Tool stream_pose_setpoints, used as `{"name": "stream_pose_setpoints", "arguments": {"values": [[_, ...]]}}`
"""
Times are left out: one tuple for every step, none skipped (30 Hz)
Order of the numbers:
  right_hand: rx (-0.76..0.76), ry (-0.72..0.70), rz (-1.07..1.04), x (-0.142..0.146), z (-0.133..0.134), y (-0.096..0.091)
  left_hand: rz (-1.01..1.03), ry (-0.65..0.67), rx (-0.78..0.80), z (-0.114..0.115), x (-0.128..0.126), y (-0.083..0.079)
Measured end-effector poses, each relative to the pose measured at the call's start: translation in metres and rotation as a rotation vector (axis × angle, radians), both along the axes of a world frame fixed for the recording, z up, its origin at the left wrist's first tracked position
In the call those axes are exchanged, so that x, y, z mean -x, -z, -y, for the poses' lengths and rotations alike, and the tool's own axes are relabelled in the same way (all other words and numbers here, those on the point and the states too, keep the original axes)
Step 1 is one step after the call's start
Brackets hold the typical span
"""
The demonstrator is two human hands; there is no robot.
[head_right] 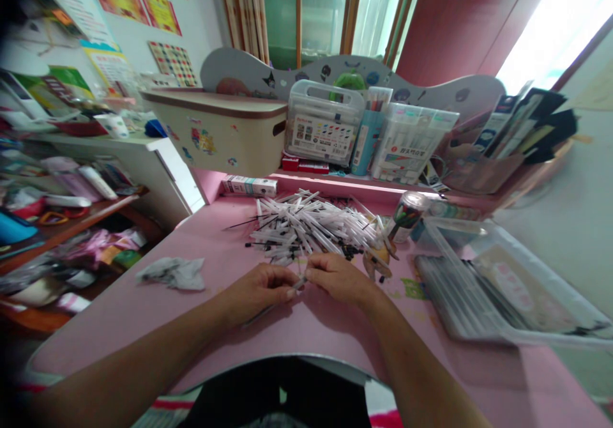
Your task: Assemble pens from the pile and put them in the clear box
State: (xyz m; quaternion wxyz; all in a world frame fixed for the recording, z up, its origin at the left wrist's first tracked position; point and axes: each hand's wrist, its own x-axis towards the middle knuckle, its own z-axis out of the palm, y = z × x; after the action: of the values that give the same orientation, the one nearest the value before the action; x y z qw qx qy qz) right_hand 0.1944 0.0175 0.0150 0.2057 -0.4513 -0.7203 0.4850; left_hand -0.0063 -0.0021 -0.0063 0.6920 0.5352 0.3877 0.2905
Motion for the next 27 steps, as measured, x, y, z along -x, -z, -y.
{"name": "stream_pose_setpoints", "arguments": {"values": [[0.005,-0.006,-0.002,0.0,0.0,0.001,0.01,0.0,0.004,0.001,0.0,0.0],[0.013,-0.005,-0.013,0.0,0.0,0.002,0.026,-0.003,0.018,0.001,0.0,0.0],[0.027,0.003,-0.035,0.0,0.0,0.004,0.044,-0.006,0.041,0.001,0.001,-0.001],[0.047,0.013,-0.067,-0.001,0.0,0.006,0.069,-0.02,0.069,0.0,0.002,-0.003],[0.067,0.027,-0.104,-0.001,-0.001,0.008,0.085,-0.03,0.096,-0.001,0.004,-0.005],[0.081,0.048,-0.137,-0.001,-0.002,0.01,0.101,-0.043,0.11,-0.003,0.008,-0.008],[0.083,0.074,-0.157,-0.001,-0.003,0.012,0.129,-0.088,0.101,-0.006,0.011,-0.011],[0.066,0.105,-0.159,-0.001,-0.003,0.013,0.162,-0.132,0.083,-0.009,0.015,-0.014],[0.027,0.139,-0.142,-0.001,-0.004,0.014,0.21,-0.163,0.067,-0.013,0.019,-0.018],[-0.031,0.174,-0.113,0.001,-0.004,0.015,0.288,-0.212,0.048,-0.016,0.023,-0.021],[-0.092,0.2,-0.079,0.002,-0.004,0.015,0.355,-0.262,0.035,-0.019,0.026,-0.023],[-0.153,0.212,-0.047,0.004,-0.003,0.015,0.402,-0.305,0.033,-0.022,0.028,-0.025],[-0.207,0.207,-0.017,0.007,-0.002,0.015,0.447,-0.354,0.041,-0.024,0.029,-0.026],[-0.259,0.193,0.008,0.009,-0.001,0.015,0.477,-0.403,0.059,-0.025,0.029,-0.026],[-0.307,0.169,0.032,0.012,0.0,0.016,0.494,-0.449,0.087,-0.027,0.029,-0.026],[-0.358,0.142,0.055,0.015,0.002,0.017,0.504,-0.494,0.123,-0.027,0.028,-0.026],[-0.412,0.113,0.079,0.018,0.003,0.019,0.505,-0.534,0.164,-0.028,0.027,-0.025],[-0.468,0.089,0.1,0.021,0.004,0.021,0.505,-0.565,0.207,-0.029,0.026,-0.025],[-0.519,0.067,0.12,0.024,0.005,0.022,0.511,-0.592,0.245,-0.029,0.026,-0.024],[-0.565,0.05,0.138,0.026,0.006,0.024,0.524,-0.617,0.271,-0.03,0.025,-0.024],[-0.609,0.037,0.158,0.029,0.007,0.025,0.54,-0.637,0.285,-0.031,0.025,-0.024],[-0.649,0.028,0.18,0.032,0.008,0.025,0.556,-0.652,0.29,-0.032,0.024,-0.024],[-0.683,0.02,0.206,0.035,0.009,0.025,0.569,-0.665,0.287,-0.032,0.024,-0.024],[-0.71,0.014,0.236,0.037,0.01,0.025,0.575,-0.674,0.281,-0.032,0.024,-0.024],[-0.729,0.009,0.271,0.039,0.011,0.024,0.574,-0.68,0.276,-0.033,0.025,-0.023],[-0.741,0.005,0.307,0.041,0.011,0.024,0.569,-0.682,0.272,-0.033,0.025,-0.023],[-0.746,0.005,0.343,0.042,0.011,0.024,0.563,-0.684,0.271,-0.033,0.024,-0.023]]}}
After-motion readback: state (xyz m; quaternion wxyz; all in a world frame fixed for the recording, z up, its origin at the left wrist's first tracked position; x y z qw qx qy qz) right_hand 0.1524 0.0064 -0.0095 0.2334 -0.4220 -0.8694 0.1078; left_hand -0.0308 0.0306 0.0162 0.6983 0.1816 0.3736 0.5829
